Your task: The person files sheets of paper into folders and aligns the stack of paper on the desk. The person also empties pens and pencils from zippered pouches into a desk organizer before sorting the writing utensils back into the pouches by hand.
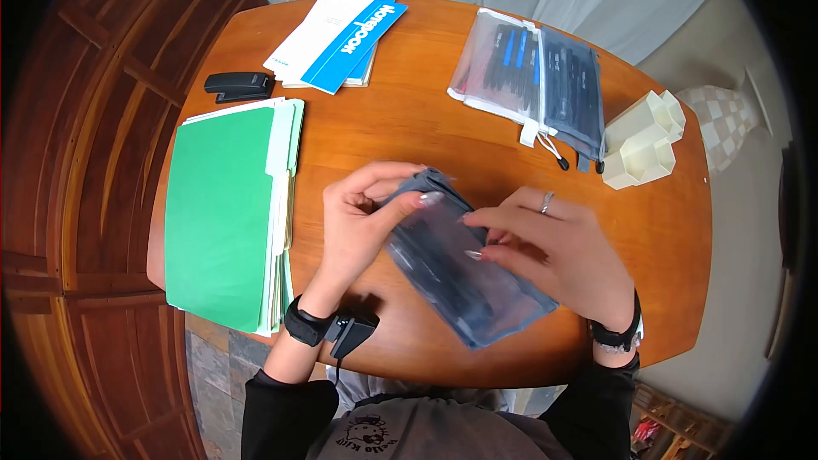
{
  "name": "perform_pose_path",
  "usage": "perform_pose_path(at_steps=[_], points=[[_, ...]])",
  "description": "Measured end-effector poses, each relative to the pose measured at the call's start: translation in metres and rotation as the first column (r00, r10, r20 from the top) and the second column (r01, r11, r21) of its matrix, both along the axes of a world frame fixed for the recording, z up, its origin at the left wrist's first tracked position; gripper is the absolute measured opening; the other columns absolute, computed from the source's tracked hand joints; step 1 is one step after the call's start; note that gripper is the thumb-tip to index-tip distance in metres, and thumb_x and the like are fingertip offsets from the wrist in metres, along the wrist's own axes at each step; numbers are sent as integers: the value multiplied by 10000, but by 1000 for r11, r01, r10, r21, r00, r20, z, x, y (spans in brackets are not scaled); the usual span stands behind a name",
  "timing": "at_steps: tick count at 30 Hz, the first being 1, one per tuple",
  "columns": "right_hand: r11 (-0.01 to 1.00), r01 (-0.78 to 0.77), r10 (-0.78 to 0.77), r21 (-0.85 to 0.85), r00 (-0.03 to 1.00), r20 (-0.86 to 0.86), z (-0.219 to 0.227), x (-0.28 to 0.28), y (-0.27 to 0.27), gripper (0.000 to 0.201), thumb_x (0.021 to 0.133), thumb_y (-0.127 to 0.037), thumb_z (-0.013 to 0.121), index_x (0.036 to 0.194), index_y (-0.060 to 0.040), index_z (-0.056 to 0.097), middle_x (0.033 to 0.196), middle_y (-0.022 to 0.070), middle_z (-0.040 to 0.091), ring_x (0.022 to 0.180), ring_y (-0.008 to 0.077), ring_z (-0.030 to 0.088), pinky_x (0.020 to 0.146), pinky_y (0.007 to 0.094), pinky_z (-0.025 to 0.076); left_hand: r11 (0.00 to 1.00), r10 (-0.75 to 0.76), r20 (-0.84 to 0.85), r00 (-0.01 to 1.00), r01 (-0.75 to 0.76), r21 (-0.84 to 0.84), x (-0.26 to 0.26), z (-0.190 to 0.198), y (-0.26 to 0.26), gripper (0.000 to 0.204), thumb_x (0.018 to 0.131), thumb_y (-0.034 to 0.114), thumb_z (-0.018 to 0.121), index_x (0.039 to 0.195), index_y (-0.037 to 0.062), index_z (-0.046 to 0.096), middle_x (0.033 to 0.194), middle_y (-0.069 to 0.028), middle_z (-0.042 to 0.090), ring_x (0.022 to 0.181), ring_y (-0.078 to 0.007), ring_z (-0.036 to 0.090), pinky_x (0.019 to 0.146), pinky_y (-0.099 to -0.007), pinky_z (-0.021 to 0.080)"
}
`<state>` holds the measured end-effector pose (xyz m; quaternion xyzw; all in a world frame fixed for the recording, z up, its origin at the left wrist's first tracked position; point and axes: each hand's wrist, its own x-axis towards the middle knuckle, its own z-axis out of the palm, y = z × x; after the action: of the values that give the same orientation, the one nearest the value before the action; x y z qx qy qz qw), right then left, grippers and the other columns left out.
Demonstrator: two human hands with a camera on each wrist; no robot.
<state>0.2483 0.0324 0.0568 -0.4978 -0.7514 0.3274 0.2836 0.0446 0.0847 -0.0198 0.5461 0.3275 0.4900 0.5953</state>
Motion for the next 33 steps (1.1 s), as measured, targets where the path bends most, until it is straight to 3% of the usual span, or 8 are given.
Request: perform_pose_path(at_steps=[3,5,12,21,26,29,30,33], points=[[994,-58,57,91,998,19,-7,-5,2,128,804,-31,588,932,-33,580,879,98,538,781,267,571,685,336,468,996,-75,-6,997,74,-40,5,-3,-2,216,813,-6,634,1022,-44,599,905,-93,677,812,-110,636,720,-221,506],[988,37,-35,152,999,-19,-9,-8,4,170,821,3,539,989,-17,545,925,127,522,835,285,555,718,341,459,992,-108,-3,994,107,-60,7,-4,-3,227,819,-5,630,1041,-43,605,908,-86,678,813,-97,631,704,-211,509],[990,101,-95,96,993,-68,-12,-12,3,224,810,55,476,1027,3,506,940,151,504,847,306,537,739,359,444,988,-101,-8,995,100,-117,7,-2,-3,209,838,13,617,1042,-33,619,907,-72,680,800,-77,625,690,-199,504],[973,141,-122,184,986,-113,-19,-14,8,223,811,55,464,1022,-4,512,906,167,541,847,322,566,727,370,451,984,-94,-40,995,87,-156,6,2,-3,206,840,15,616,1039,-38,617,903,-70,681,795,-72,623,678,-194,501],[980,78,-82,-182,997,-14,-12,-9,7,217,793,23,503,1002,27,562,824,192,599,773,343,584,699,378,457,996,-13,48,999,17,-90,8,-9,-1,200,842,28,619,1028,-46,610,892,-82,681,784,-82,629,666,-193,502],[992,-58,66,-112,995,69,-15,4,13,224,774,3,539,991,35,578,833,213,604,772,350,584,706,380,459,990,99,45,994,-93,-108,2,-7,4,190,847,36,616,1016,-51,607,885,-90,681,774,-92,634,665,-196,503],[971,-51,62,-232,997,42,-18,10,14,305,752,-44,589,1046,29,556,861,224,605,796,342,595,722,376,463,986,149,20,989,-147,-84,1,-5,4,184,850,38,613,1012,-50,608,879,-90,681,769,-94,635,664,-197,504],[966,-80,81,-246,997,-6,-37,9,12,403,738,-123,646,1094,24,526,875,230,607,823,327,610,733,361,466,983,180,22,983,-179,-36,2,-6,1,176,846,23,611,1006,-50,609,905,-97,679,791,-105,639,685,-202,508]])
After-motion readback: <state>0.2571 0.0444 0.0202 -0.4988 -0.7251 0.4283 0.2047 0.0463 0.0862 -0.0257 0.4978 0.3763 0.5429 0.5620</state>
